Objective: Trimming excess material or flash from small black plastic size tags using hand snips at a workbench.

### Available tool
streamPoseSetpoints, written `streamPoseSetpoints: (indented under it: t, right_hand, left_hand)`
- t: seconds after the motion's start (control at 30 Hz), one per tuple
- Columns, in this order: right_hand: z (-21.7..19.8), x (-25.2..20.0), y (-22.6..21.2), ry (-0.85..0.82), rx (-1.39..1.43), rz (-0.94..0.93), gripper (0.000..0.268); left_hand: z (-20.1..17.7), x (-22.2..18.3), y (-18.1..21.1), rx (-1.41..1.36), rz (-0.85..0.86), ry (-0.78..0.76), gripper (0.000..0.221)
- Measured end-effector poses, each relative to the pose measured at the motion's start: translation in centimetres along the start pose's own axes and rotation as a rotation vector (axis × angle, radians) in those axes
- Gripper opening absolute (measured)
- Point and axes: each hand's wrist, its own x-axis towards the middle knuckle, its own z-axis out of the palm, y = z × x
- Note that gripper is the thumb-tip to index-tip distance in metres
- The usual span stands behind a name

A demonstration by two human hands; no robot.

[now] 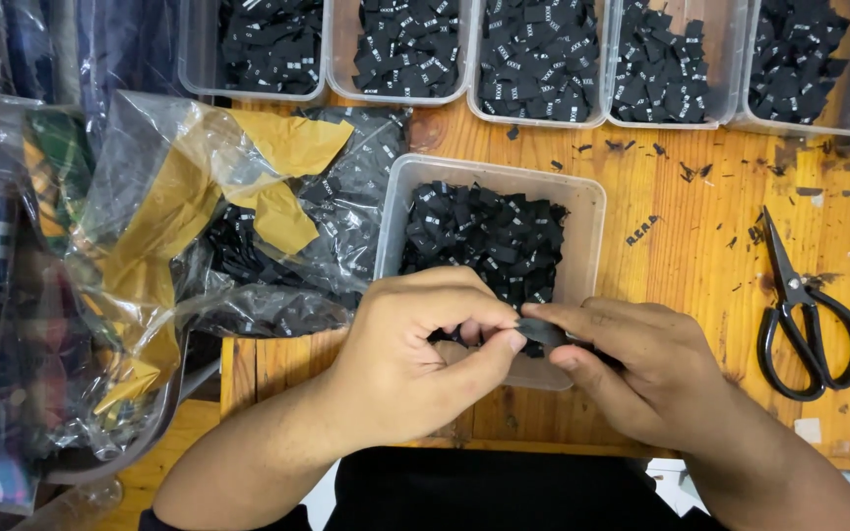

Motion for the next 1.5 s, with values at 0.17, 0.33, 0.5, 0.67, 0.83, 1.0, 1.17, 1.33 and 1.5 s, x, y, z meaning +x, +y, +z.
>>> streamPoseSetpoints:
  t: [0.17,0.33,0.5,0.67,0.83,1.0,1.17,1.33,1.5]
  right_hand:
    - [0.1,0.1,0.0,0.014,0.018,-0.018,0.035]
    - [-0.1,0.1,-0.3,0.094,0.020,0.067,0.033]
    - [-0.3,-0.3,-0.2,0.150,-0.010,0.128,0.040]
    - [-0.1,-0.4,0.0,0.170,0.031,0.162,0.042]
    - [0.0,-0.6,0.1,0.190,0.051,0.178,0.042]
    - [0.0,-0.7,0.5,0.186,0.023,0.163,0.042]
    - [0.0,-0.7,0.4,0.176,0.028,0.143,0.043]
    - [0.2,-1.1,0.9,0.208,-0.144,0.066,0.047]
    - [0.7,-2.1,2.0,0.227,-0.145,0.098,0.048]
  left_hand:
    - [0.0,0.0,0.0,0.002,-0.002,-0.006,0.005]
    - [0.3,-0.4,-0.5,0.068,-0.079,0.056,0.019]
    - [0.3,-0.7,-0.3,-0.017,-0.065,0.112,0.020]
    - [0.0,-0.2,-0.2,0.002,0.093,0.138,0.009]
    - [0.1,-0.2,-0.1,0.080,0.162,0.149,0.013]
    - [0.4,-0.1,-0.3,0.130,0.221,0.200,0.015]
    - [0.5,-0.1,-0.7,0.168,0.273,0.247,0.012]
    - [0.3,-0.3,-0.7,0.102,0.127,0.208,0.010]
    - [0.3,-0.3,-0.9,-0.137,-0.062,0.127,0.009]
